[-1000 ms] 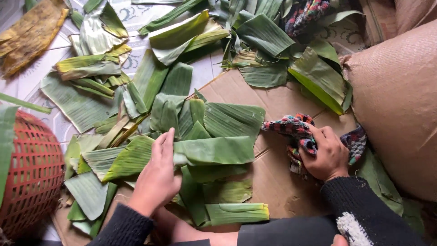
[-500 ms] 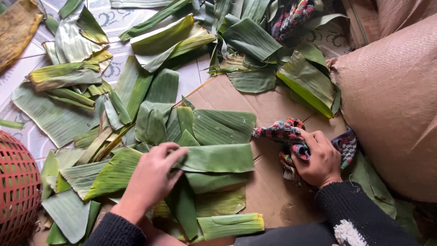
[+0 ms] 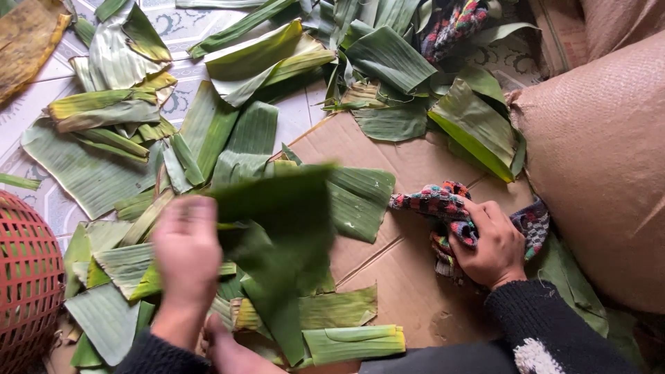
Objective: Cleaning and folding banana leaves using a cloth on the floor.
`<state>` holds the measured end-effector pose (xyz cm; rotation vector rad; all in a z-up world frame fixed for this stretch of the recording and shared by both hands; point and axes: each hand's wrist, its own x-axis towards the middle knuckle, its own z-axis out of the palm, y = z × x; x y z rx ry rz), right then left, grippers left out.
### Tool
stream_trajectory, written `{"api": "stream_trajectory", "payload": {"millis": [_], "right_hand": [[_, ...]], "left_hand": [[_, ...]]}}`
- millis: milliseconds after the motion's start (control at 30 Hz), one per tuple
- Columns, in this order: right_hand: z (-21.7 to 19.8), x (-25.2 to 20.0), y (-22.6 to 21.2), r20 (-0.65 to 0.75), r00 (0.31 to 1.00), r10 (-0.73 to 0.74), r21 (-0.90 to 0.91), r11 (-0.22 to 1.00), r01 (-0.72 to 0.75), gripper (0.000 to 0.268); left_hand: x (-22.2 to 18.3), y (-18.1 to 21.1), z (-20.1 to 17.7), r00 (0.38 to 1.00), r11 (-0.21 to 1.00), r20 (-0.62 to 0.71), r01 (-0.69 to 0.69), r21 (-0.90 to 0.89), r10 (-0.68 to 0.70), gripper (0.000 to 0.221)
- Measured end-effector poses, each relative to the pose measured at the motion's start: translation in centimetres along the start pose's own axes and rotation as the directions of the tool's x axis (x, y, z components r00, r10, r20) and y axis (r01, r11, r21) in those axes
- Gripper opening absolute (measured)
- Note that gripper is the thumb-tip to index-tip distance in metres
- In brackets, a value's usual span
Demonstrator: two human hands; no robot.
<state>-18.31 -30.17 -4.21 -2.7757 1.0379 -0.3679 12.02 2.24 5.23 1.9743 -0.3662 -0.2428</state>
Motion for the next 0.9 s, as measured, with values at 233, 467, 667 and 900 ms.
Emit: {"api": "stream_trajectory", "payload": {"millis": [233,467,667,900], "right_hand": [[-0.9,0.1,-0.6,0.021,0.998,-0.067,0.023,0.998,0.066,0.056],[-0.1,0.0,0.3,0.0,0.996,-0.094,-0.017,0.995,0.094,0.058],[-0.6,0.1,-0.3,0.044,0.998,-0.055,0.005,0.998,0.055,0.06],[-0.8,0.1,-0.5,0.027,0.998,-0.059,0.013,0.998,0.058,0.056]], "left_hand": [[-2.7,7.4,-0.5,0.898,0.898,-0.017,-0.439,-0.013,0.439,0.036],[-5.0,6.8,1.5,0.791,0.982,0.596,-0.036,-0.186,0.141,0.023],[-2.4,4.8,0.9,0.873,0.896,0.259,0.441,-0.055,-0.413,0.022],[0.1,0.7,0.8,0.917,0.867,0.247,0.168,0.47,-0.312,0.023]]}}
